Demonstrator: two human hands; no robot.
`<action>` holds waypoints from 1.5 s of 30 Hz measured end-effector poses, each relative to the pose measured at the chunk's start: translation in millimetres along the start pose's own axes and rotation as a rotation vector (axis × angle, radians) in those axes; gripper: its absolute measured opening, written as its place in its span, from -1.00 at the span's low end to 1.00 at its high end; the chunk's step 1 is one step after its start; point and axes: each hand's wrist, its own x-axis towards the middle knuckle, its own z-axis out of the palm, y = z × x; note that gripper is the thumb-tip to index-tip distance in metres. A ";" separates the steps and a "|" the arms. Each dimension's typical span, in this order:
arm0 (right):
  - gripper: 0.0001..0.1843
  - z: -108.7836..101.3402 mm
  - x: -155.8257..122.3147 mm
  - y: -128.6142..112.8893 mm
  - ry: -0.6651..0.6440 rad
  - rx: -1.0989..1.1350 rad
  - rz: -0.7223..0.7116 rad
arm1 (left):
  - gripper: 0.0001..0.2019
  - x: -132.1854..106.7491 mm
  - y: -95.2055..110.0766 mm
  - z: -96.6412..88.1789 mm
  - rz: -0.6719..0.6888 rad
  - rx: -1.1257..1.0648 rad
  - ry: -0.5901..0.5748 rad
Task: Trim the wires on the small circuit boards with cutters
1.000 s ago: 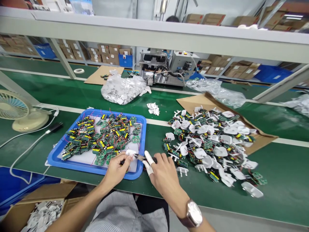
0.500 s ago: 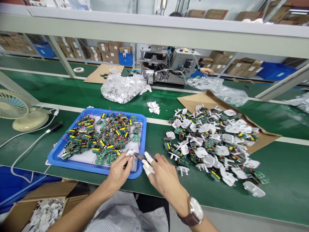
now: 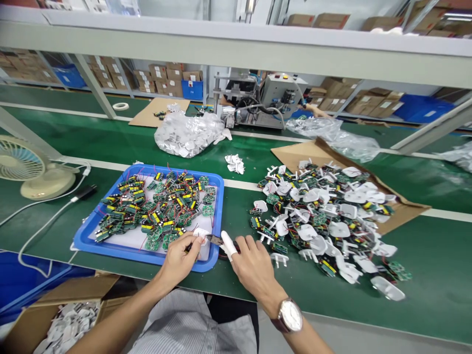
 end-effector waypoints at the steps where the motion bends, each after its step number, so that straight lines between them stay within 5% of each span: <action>1: -0.89 0.2 -0.4 0.7 0.003 0.001 0.007 | -0.70 0.3 0.4 0.0 -0.005 -0.008 0.002; 20: -0.87 -12.7 5.2 -3.1 -0.098 0.023 -0.010 | -0.59 3.7 2.0 -5.7 -0.050 -0.074 -0.037; 25: -0.86 -3.9 -0.5 -5.5 -0.105 0.268 0.117 | -0.61 0.2 -4.9 -8.6 -0.149 -0.209 -0.063; 30: -0.68 8.5 -2.5 -16.8 -0.027 0.814 0.350 | -0.62 -0.4 -3.9 -8.7 -0.127 -0.240 -0.038; 34: -0.55 5.3 3.5 -15.4 0.055 1.009 0.462 | -0.60 0.7 0.1 -10.1 -0.106 -0.235 -0.015; 39: -0.70 -13.6 6.7 -1.9 0.120 0.511 0.219 | -0.56 1.7 3.1 -10.3 -0.048 -0.173 -0.031; 45: -0.86 -26.8 11.3 -3.4 0.023 0.046 0.021 | -0.62 0.4 8.9 -7.1 0.049 -0.088 0.000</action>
